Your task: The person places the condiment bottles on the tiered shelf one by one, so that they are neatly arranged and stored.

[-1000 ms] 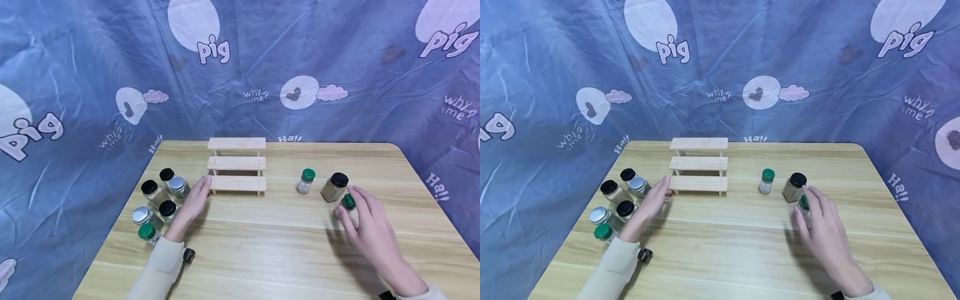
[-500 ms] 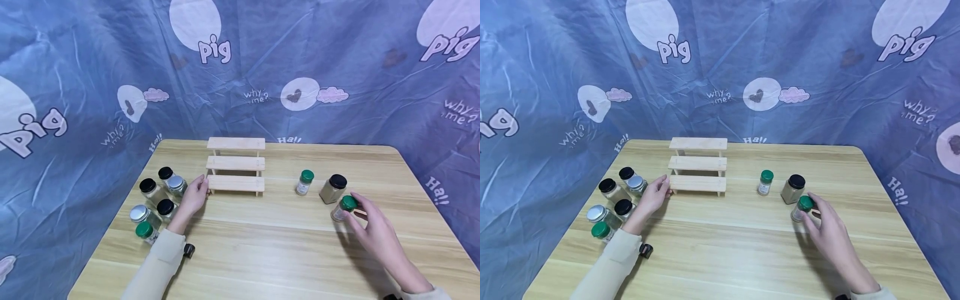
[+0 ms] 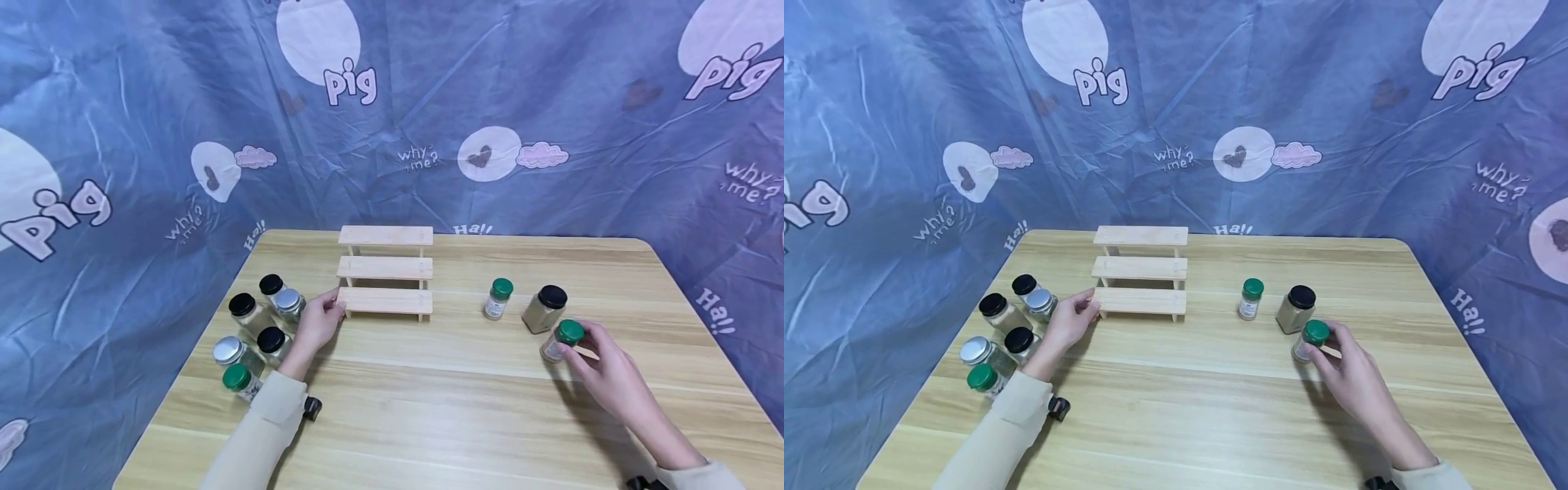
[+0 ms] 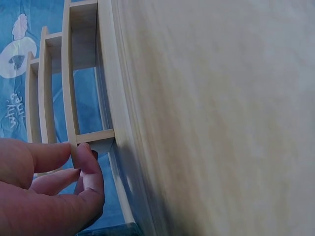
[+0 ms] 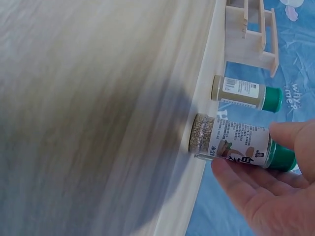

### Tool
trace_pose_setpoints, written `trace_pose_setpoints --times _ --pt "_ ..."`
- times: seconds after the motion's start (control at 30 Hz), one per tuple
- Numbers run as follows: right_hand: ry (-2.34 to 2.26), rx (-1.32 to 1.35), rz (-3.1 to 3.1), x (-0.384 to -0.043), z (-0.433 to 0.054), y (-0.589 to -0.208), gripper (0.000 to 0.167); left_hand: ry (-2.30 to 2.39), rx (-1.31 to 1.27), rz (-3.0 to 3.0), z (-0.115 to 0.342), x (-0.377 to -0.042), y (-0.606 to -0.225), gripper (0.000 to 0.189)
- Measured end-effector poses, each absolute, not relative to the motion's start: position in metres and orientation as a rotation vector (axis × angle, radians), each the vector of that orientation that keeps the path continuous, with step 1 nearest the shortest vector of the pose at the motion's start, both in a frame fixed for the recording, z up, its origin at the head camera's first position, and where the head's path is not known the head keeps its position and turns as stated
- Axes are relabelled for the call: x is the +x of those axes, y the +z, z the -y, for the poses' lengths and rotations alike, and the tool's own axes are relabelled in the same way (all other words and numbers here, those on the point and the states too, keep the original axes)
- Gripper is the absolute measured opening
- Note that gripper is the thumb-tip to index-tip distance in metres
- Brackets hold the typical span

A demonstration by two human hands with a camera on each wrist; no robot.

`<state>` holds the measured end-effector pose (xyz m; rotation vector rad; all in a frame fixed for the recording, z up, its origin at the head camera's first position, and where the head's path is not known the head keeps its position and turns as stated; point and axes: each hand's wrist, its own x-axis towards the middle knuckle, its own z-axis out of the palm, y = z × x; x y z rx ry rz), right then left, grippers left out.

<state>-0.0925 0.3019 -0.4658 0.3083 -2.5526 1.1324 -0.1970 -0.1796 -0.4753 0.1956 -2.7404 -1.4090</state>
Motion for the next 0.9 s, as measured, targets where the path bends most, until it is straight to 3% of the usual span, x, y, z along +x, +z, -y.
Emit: trace_pose_setpoints --times 0.6,0.9 --pt "1.214 0.437 2.579 -0.103 -0.255 -0.445 0.042 -1.338 0.275 2.784 0.177 -0.196 -0.473 0.048" --pt "1.235 0.605 2.569 -0.14 -0.207 -0.402 0.04 -1.311 0.283 2.814 0.177 -0.199 -0.467 0.049"
